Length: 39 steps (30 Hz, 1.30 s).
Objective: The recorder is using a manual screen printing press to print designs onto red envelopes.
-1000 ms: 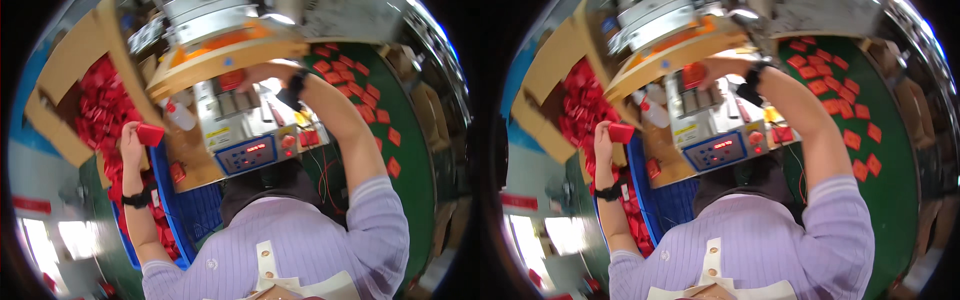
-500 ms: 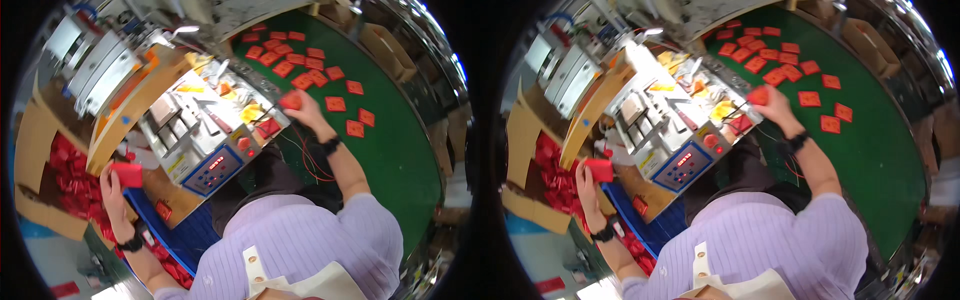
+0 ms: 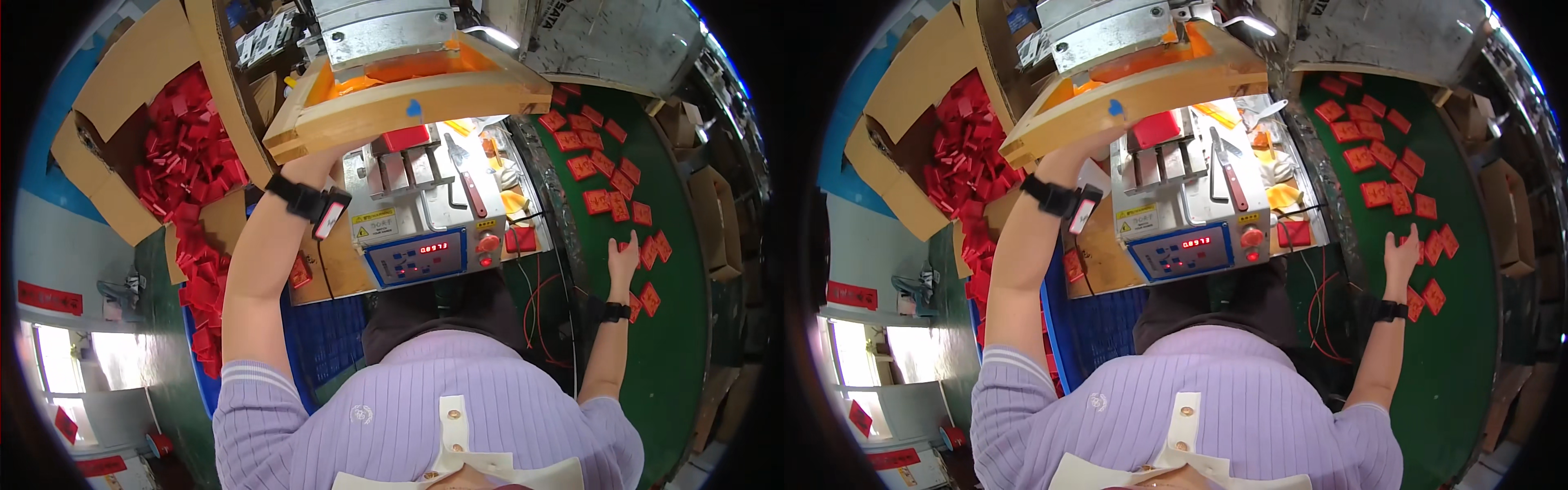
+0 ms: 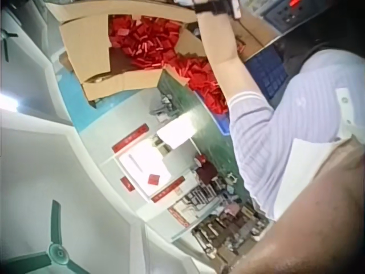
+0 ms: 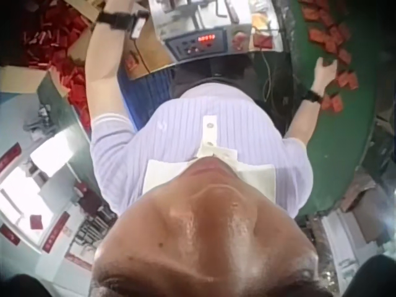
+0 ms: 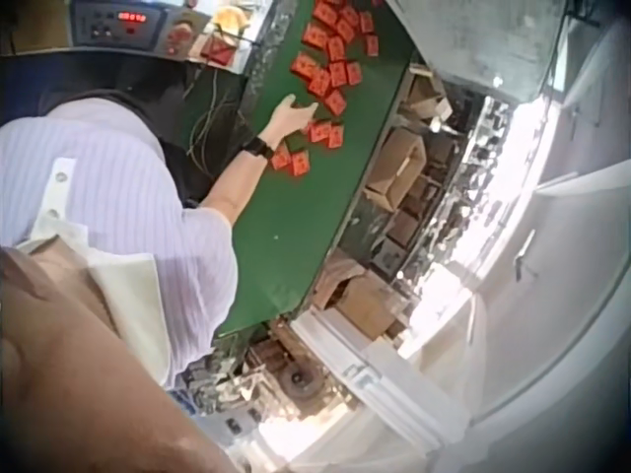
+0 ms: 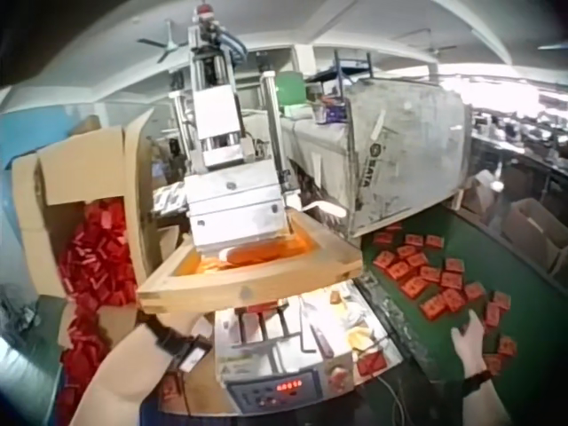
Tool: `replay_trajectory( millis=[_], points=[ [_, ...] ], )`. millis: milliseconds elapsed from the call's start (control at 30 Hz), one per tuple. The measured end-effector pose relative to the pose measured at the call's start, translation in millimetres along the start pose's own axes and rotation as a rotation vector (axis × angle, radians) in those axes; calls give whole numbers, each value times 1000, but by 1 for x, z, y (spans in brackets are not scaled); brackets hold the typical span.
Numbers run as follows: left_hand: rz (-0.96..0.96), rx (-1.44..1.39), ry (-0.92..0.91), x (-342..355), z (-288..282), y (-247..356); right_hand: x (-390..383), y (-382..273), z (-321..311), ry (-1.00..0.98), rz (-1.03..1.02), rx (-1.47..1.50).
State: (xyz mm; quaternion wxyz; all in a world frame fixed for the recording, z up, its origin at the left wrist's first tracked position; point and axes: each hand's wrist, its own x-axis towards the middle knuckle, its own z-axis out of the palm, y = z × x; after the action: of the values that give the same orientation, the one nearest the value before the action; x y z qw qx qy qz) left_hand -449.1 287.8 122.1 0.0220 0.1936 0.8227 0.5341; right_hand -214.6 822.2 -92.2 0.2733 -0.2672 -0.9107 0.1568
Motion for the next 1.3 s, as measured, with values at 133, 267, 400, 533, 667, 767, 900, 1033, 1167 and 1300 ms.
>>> replay_trajectory(
  millis=[133,267,400,533,667,767,900,1033,1167,1300],
  points=[
    [146,64,-94,24,15,-17,2,-47,1,-128,100,317],
    [183,287,-262,21,25,-14,5,-105,-12,-261,91,489],
    [400,753,-363,-24,46,7,3,-127,-6,-271,-3,581],
    [496,125,-647,-128,49,37,-4,-146,-3,-374,-85,614],
    [428,124,-623,-197,8,39,2,-144,4,-477,-150,657],
    [-103,130,-137,-245,-12,7,7,-138,3,-543,-148,581],
    [-80,413,526,-285,-57,-56,15,-128,24,-623,-184,622],
    [-648,1015,670,-347,-114,-131,17,-156,27,-657,-161,623],
    [-795,1388,493,-403,-158,-209,17,-178,18,-650,-197,642],
    [-815,1333,501,-370,-165,-194,14,-192,4,-552,-319,589]
  ],
)
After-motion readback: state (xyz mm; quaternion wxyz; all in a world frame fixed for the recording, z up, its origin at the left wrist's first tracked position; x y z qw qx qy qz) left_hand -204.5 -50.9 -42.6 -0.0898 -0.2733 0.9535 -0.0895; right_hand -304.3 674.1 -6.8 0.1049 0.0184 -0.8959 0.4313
